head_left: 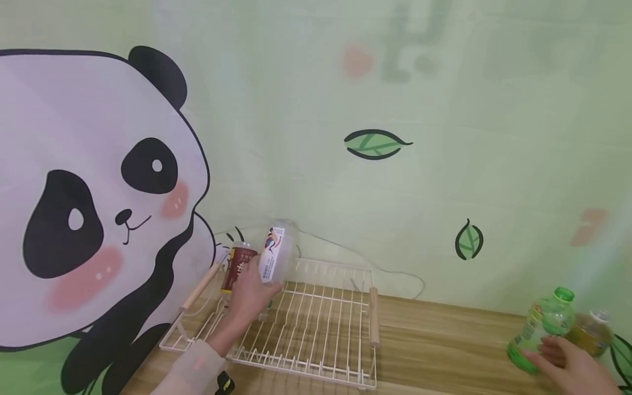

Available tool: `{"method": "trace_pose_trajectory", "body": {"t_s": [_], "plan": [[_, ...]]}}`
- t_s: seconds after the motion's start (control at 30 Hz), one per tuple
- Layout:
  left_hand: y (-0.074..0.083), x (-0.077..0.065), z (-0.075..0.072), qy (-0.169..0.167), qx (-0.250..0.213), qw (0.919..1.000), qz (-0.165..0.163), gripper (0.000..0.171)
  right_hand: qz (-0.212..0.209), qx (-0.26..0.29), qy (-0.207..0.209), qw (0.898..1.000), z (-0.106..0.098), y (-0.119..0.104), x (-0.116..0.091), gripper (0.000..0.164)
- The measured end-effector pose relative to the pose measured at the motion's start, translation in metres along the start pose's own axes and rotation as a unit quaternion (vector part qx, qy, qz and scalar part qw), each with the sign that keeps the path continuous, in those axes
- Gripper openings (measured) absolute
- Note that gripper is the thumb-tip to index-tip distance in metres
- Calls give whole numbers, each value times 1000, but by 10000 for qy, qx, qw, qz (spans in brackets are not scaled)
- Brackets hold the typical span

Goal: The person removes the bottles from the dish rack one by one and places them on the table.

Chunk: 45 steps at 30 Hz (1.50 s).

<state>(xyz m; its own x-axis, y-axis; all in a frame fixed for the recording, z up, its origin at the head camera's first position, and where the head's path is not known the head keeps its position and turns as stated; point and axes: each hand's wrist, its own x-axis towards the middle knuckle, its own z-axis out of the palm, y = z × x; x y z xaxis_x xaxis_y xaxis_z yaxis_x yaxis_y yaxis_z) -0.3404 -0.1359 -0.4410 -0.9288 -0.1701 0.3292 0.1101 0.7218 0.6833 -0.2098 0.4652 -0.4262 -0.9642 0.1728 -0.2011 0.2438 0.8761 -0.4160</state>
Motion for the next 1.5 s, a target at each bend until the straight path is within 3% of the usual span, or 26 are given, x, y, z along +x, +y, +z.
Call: {"method": "trace_pose_trajectory", "body": {"t_s": [0.17,0.33,0.6,0.83,0.97,1.1,1.23,1.33,1.5], "plan": [[-3,0,3,-224,51,9996,-163,86,-258,-12,175,9995,-5,-34,-13,109],[-6,0,7,-276,184,9994,-98,88,-692,-69,481,9964,-8,-55,-22,99],[-2,0,6,-329,-100,9993,-124,86,-1067,-18,733,9916,-11,-83,-32,92],[9,-4,-2,-327,-463,9983,127,79,-1813,166,1577,9706,-13,-115,-51,80],[22,-8,-9,-410,-595,9964,454,86,-2181,206,1965,9557,-12,-130,-63,73],[45,-16,-15,-630,-731,9919,829,90,-2475,273,2167,9439,-12,-147,-71,74],[71,-28,-20,-716,-414,9878,1318,89,-2838,351,2264,9311,-13,-163,-74,80],[90,-39,-23,-738,5,9798,1856,88,-3161,423,2362,9179,-11,-175,-74,87],[118,-57,-30,-922,422,9582,2676,86,-3736,406,2617,8890,-6,-193,-71,105]]}}
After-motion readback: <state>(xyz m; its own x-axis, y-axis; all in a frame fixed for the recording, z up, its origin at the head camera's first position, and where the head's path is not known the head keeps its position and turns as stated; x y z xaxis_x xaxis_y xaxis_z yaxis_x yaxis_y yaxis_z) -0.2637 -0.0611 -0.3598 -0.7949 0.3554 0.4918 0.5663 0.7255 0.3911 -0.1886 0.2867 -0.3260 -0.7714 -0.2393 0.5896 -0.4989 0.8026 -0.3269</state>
